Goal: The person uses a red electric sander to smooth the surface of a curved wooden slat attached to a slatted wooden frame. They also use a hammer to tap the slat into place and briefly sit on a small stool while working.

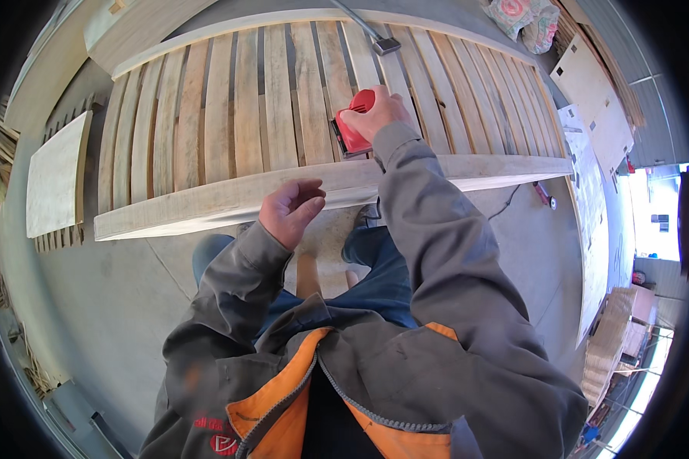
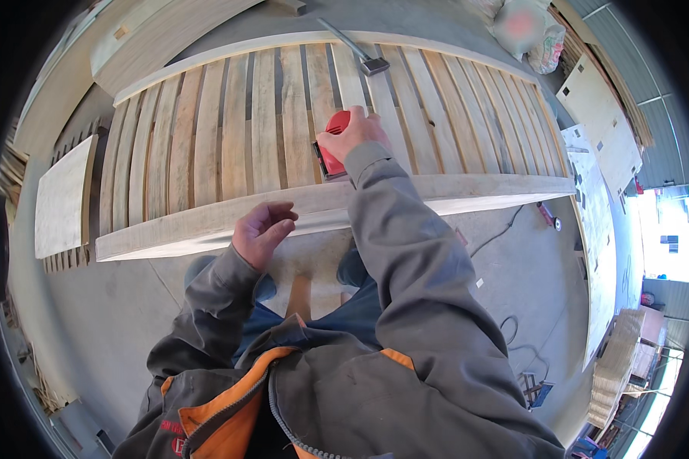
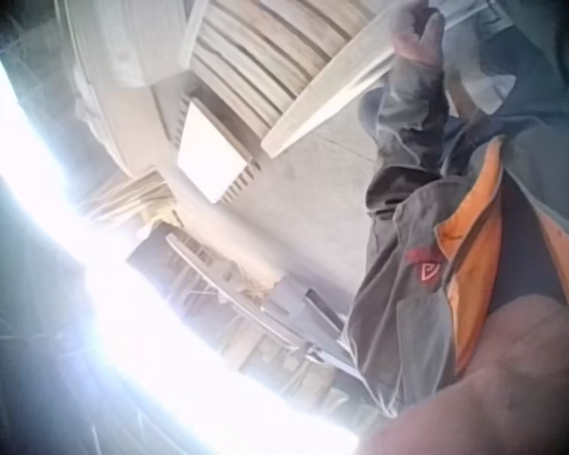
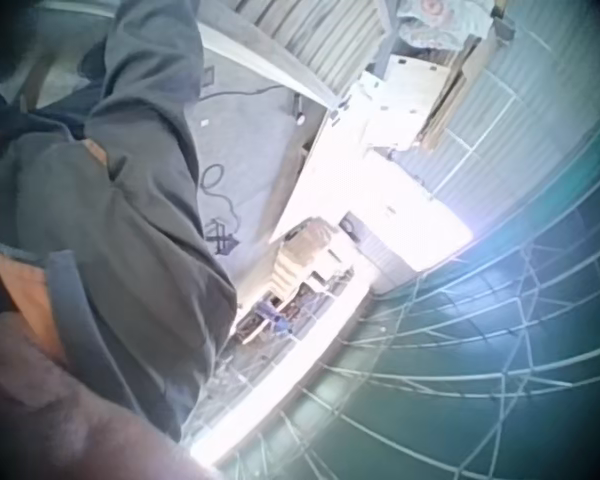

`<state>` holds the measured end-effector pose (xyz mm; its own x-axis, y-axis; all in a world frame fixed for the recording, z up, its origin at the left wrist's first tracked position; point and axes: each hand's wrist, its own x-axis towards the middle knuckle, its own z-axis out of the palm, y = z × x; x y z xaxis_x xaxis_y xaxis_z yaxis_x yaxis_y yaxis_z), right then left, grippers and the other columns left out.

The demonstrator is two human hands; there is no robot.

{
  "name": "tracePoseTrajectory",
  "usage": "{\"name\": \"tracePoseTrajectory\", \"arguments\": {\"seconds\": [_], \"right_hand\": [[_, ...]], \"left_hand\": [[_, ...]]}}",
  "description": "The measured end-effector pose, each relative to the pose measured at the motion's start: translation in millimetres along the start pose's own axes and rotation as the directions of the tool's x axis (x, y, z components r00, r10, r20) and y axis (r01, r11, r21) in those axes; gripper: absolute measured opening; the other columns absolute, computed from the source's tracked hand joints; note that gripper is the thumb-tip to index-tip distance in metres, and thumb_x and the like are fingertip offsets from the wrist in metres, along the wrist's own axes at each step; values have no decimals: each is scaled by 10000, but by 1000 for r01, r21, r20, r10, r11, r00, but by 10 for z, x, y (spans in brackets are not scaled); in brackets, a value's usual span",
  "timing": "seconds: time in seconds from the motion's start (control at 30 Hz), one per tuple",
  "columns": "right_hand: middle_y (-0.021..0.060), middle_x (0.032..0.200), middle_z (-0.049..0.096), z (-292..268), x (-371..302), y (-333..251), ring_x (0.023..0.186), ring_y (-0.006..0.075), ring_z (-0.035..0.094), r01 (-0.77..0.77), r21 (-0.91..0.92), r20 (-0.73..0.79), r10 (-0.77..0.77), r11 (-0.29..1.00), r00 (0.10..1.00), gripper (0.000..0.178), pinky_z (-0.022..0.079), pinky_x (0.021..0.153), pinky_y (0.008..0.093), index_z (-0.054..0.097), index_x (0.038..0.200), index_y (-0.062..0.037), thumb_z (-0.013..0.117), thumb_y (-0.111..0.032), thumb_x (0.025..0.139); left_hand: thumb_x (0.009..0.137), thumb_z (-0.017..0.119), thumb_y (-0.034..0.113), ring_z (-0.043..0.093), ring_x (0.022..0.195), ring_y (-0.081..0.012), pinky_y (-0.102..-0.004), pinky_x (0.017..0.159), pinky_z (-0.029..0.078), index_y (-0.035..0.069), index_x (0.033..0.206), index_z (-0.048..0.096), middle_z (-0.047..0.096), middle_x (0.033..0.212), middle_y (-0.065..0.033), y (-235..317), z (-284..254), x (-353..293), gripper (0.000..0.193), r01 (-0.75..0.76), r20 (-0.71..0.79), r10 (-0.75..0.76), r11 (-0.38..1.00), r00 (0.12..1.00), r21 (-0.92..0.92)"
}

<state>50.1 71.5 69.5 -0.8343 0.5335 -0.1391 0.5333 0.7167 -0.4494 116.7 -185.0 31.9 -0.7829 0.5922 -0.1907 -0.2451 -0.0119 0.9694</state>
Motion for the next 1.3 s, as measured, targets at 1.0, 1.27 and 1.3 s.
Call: {"name": "tracePoseTrajectory", "arguments": {"seconds": [1.0, 1.27, 1.3], "right_hand": [[169, 1218, 561, 243, 176, 119, 1159, 368, 571, 299, -103, -113, -310, 949, 944, 541, 482, 1008, 421, 623, 1246, -198, 757, -357, 746], [178, 1118, 629, 227, 139, 45, 1047, 364, 637, 238, -210, -146, -272, 948, 951, 495, 520, 935, 435, 631, 1204, -172, 720, -391, 768], [175, 1112, 639, 224, 134, 35, 1047, 357, 640, 227, -221, -146, -262, 949, 954, 509, 521, 930, 436, 630, 1213, -167, 722, -399, 769]], "left_hand": [[923, 691, 87, 608, 885, -102, -250, 789, 510, -65, 1197, 626, 677, 982, -61, -1448, -376, -958, 320, 171, -178, -197, 974, 964, -149], [939, 652, 60, 645, 816, -120, -265, 718, 529, -59, 1167, 625, 692, 931, -68, -1592, -396, -913, 259, 159, -185, -169, 985, 968, -69], [938, 654, 61, 644, 815, -119, -264, 715, 527, -59, 1164, 626, 691, 925, -66, -1602, -391, -904, 258, 161, -187, -172, 984, 967, -72]]}}
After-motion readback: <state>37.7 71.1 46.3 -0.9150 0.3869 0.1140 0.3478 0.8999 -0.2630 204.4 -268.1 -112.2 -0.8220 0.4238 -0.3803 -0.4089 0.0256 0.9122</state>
